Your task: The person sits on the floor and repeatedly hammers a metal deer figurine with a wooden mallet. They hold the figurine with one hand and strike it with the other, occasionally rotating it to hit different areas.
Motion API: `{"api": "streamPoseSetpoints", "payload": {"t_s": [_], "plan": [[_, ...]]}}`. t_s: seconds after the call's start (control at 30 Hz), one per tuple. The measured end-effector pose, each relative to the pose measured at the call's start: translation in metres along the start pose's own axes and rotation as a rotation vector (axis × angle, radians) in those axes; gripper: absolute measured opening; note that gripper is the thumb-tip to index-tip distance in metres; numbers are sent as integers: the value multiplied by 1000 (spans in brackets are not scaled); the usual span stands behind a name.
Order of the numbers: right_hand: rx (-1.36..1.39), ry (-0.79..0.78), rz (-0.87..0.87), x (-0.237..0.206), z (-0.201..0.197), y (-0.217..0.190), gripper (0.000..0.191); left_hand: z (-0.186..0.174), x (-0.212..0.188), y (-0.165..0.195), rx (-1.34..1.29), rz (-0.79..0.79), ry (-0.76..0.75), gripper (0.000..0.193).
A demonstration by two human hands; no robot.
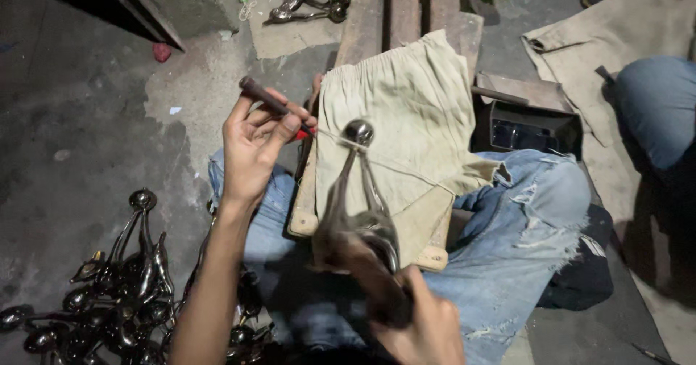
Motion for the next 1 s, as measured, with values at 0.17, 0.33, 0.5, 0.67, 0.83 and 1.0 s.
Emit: {"api": "streamPoseSetpoints", "payload": {"t_s": [0.17, 0.33, 0.5, 0.67, 0.83, 1.0], "plan": [[462, 85, -69, -19, 26, 50, 48, 2, 17, -7, 34, -16, -61, 27], [936, 178, 326, -45, 67, 68, 36, 14, 35, -26, 42, -14, -99, 32], [898, 124, 451, -43, 76, 55, 36, 61, 59, -49, 44, -67, -207, 41], [857, 141, 486, -30, 71, 44, 37, 124, 57, -76, 109, -177, -456, 56], [853, 162, 534, -30, 69, 38, 37, 136, 55, -89, 288, -61, -543, 64], [846, 171, 550, -30, 71, 37, 38, 135, 57, -87, 160, -157, -558, 50]]}}
Point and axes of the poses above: each hand's wrist, its own x-axis towards the middle knuckle, its own z-axis out of the palm, y = z × x, the point moved 1 cm from there along x, towards the middle knuckle, and after that the axes turned 12 degrees about y, right-handed, at the moved point
